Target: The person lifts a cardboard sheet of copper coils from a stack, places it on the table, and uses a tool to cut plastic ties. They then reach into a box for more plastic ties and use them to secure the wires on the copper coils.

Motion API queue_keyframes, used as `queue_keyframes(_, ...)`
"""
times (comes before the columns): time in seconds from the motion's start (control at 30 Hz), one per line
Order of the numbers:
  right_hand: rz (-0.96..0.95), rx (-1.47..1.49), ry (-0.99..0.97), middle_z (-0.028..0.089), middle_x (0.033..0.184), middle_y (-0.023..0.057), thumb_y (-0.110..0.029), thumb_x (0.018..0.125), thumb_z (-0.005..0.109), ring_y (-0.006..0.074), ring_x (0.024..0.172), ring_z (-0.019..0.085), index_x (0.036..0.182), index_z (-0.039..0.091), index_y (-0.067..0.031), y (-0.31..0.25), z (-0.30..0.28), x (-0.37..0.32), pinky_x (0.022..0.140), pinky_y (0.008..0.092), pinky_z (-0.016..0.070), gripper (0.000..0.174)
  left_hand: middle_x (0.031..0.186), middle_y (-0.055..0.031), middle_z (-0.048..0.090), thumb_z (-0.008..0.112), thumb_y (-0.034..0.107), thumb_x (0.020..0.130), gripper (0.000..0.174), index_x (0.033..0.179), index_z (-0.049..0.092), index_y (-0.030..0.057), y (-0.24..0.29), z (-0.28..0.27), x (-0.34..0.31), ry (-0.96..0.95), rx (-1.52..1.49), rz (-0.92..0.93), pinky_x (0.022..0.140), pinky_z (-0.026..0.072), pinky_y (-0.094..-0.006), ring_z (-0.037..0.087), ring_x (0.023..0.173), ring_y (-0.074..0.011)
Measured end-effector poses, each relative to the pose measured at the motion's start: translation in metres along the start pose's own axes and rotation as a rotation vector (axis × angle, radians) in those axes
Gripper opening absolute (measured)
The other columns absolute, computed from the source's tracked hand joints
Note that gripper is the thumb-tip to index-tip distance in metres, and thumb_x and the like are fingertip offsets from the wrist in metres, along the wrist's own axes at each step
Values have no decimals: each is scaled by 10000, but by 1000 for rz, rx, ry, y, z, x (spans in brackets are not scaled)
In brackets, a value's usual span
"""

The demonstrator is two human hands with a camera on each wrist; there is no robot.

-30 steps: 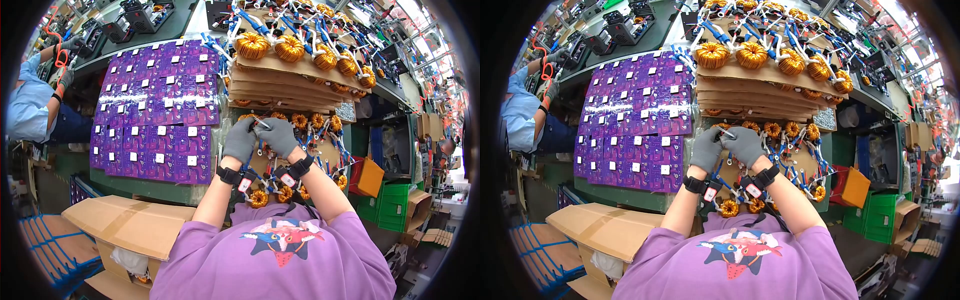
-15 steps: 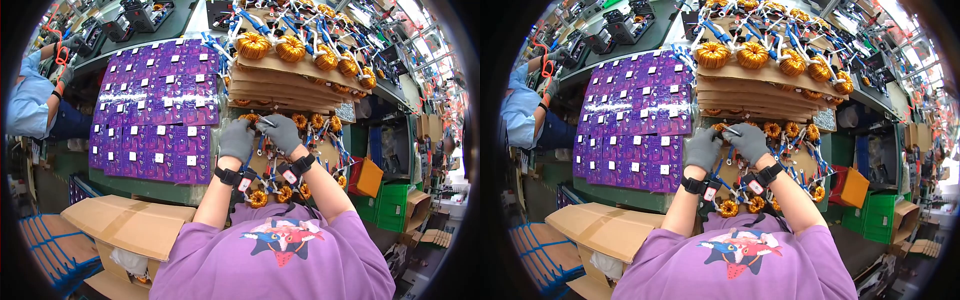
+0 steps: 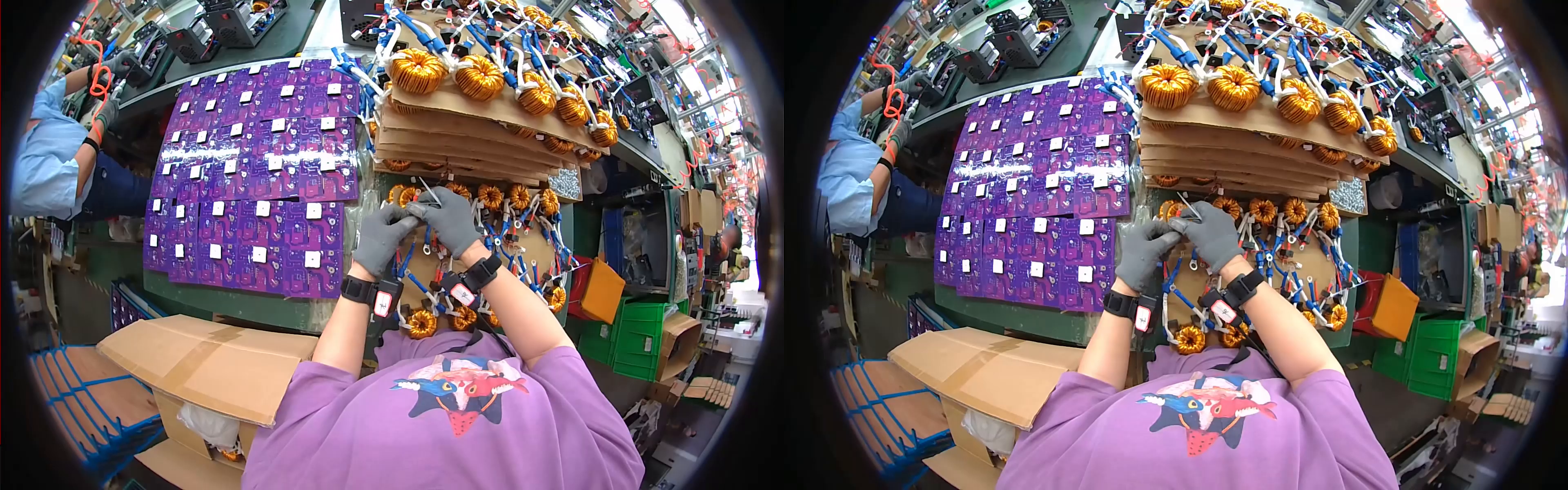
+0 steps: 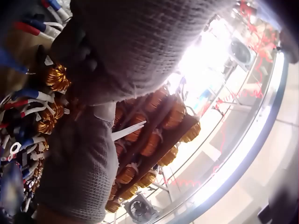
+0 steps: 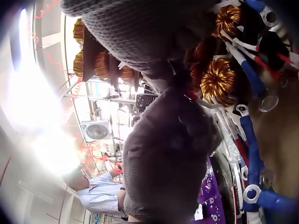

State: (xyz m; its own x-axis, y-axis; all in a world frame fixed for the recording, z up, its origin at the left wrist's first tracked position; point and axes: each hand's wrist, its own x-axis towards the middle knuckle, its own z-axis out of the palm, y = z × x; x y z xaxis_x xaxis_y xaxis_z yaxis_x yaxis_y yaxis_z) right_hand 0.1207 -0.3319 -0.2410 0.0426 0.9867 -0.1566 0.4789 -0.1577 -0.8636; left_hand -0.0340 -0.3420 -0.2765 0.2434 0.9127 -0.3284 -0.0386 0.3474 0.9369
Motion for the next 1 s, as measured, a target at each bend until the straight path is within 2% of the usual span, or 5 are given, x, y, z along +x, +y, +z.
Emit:
queue_keyframes(0.17, 53, -51, -17, 659, 750, 114, -311, 748, 714, 205, 674, 619, 876, 656, -23, 1, 4, 6, 641, 313, 477, 321, 696, -22, 591, 618, 118, 825, 127, 874, 620, 0, 10, 8, -15, -14, -322, -29, 552, 407, -222, 507, 596, -76)
queue_keyframes(0.5, 96, 184, -129, 547, 635, 29, -400, 858, 584, 115, 593, 472, 877, 661, 20, 7, -16, 14, 561, 290, 391, 428, 878, -76, 628, 496, 109, 830, 202, 985, 568, 0, 18, 3, -5, -65, -377, -105, 676, 470, -252, 586, 747, -127)
queue_keyframes(0.57, 100, 171, -145, 540, 634, 24, -385, 871, 571, 112, 595, 462, 895, 666, 15, 8, -21, 15, 561, 290, 384, 411, 851, -110, 635, 470, 58, 831, 198, 990, 556, -24, 20, 1, -2, -129, -285, 28, 655, 503, -268, 621, 759, -161)
queue_keyframes(0.7, 160, 291, -186, 518, 635, -2, -327, 886, 579, 102, 598, 439, 954, 679, -2, 3, -23, 14, 555, 291, 364, 347, 889, -93, 662, 590, 81, 840, 139, 945, 607, -9, 15, 7, 6, -36, 95, 109, 621, 492, -243, 634, 770, -126)
queue_keyframes(1.0, 409, 489, -273, 650, 843, 50, -262, 847, 664, 101, 717, 532, 1020, 673, 1, 5, -33, 22, 643, 252, 417, 315, 750, -76, 670, 642, 149, 821, 170, 913, 637, 5, 25, 5, 6, 33, -164, -11, 564, 481, -235, 630, 640, -118)
